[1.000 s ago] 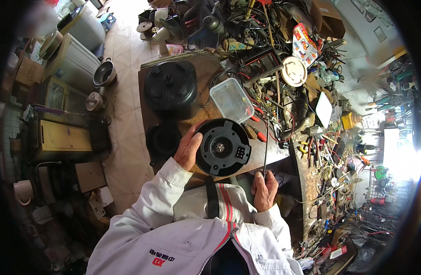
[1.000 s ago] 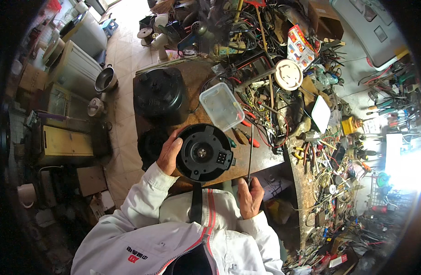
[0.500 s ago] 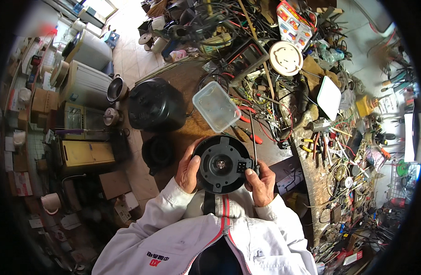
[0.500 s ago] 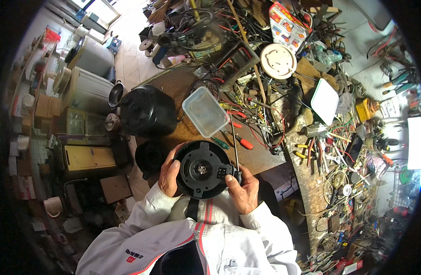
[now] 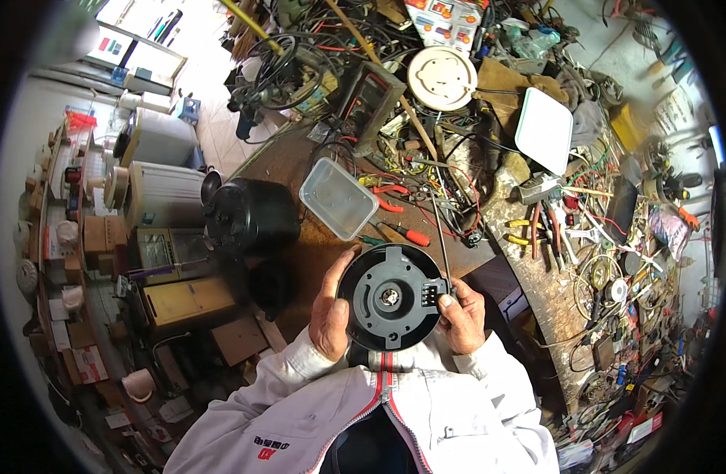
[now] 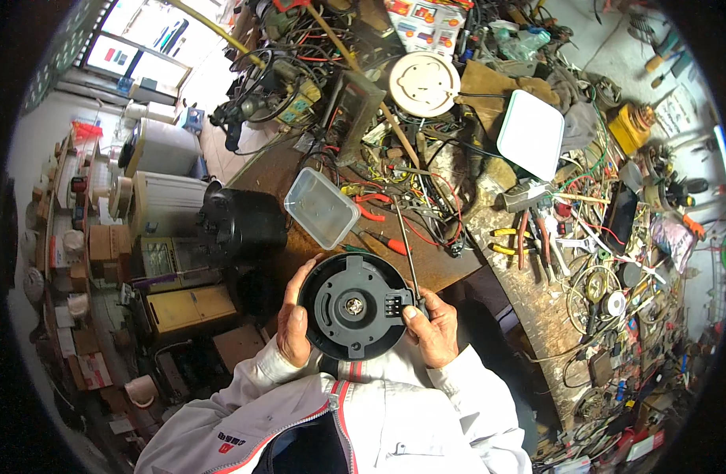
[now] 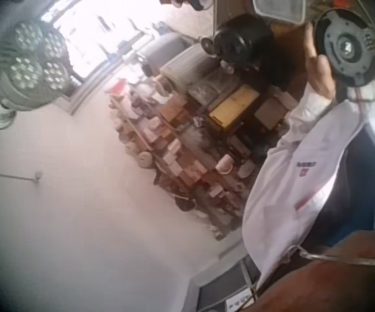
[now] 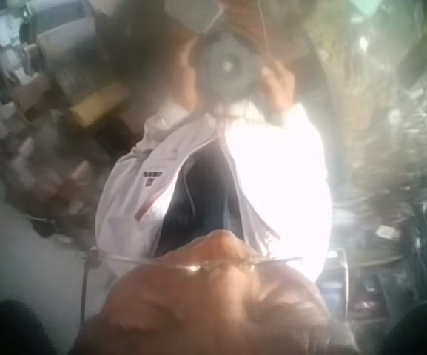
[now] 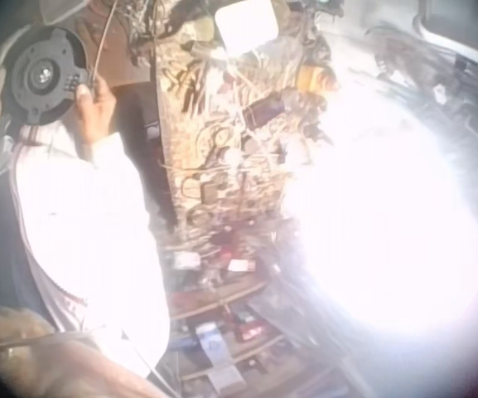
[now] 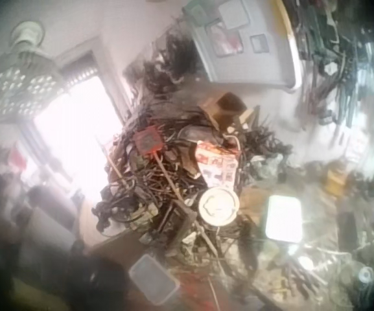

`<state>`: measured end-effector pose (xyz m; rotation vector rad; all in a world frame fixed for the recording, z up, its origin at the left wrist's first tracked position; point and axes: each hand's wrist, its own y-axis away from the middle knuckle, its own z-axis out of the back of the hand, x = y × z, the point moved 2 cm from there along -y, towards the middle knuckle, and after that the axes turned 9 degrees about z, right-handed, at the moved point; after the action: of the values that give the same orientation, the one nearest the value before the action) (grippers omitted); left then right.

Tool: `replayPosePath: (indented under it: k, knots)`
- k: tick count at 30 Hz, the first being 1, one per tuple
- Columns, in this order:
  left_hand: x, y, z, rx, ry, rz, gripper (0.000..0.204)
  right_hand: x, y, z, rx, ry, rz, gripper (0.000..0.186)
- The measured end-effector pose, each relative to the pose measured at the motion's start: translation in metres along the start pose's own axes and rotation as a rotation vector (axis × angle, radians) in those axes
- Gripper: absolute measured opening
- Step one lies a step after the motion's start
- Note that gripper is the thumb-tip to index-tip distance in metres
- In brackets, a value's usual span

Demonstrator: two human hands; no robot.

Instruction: The person disassembles a black electric kettle, removes the base, and uses a screwdriver to loosen and remove screws from the internal assembly. They then place the screws into a small plastic container and reassemble the kettle base.

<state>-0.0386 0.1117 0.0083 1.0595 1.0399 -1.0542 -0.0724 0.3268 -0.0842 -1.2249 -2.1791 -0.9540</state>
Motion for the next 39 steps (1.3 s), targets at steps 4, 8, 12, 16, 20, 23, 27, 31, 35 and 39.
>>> replayPosePath:
  k: [4, 8, 12, 16, 20, 23, 27, 31, 35, 39]
  knots:
    - [-0.004, -0.009, -0.011, 0.04, -0.114, -0.017, 0.079, 0.001, -0.001, 0.014, -0.002, -0.054, 0.005, 0.047]
    - [-0.006, -0.011, -0.017, 0.064, -0.198, -0.011, 0.079, 0.003, -0.001, 0.022, 0.005, -0.095, -0.021, 0.043]
    - [-0.005, -0.015, -0.024, 0.102, -0.263, -0.04, 0.076, 0.005, -0.001, 0.032, 0.009, -0.11, -0.016, 0.043]
    - [-0.006, -0.015, -0.032, 0.109, -0.339, -0.093, 0.073, 0.005, 0.002, 0.043, -0.002, -0.087, 0.0, 0.045]
    - [-0.011, -0.017, -0.039, 0.13, -0.398, -0.124, 0.074, 0.005, 0.005, 0.048, -0.046, -0.068, -0.035, 0.06]
    - [-0.01, -0.018, -0.041, 0.156, -0.423, -0.146, 0.075, 0.004, 0.006, 0.052, -0.048, -0.088, -0.038, 0.06]
    - [-0.006, -0.015, -0.042, 0.142, -0.392, -0.131, 0.076, 0.003, 0.007, 0.054, -0.038, -0.076, -0.031, 0.061]
    - [-0.008, -0.013, -0.039, 0.107, -0.314, -0.045, 0.077, 0.003, 0.004, 0.052, 0.022, -0.049, -0.034, 0.049]
    - [-0.01, -0.008, -0.026, 0.117, -0.137, 0.099, 0.087, 0.005, -0.001, 0.037, 0.091, 0.004, -0.05, 0.05]
    - [-0.001, 0.0, -0.007, 0.022, -0.105, 0.117, 0.08, 0.004, -0.007, 0.019, 0.164, 0.117, -0.012, 0.052]
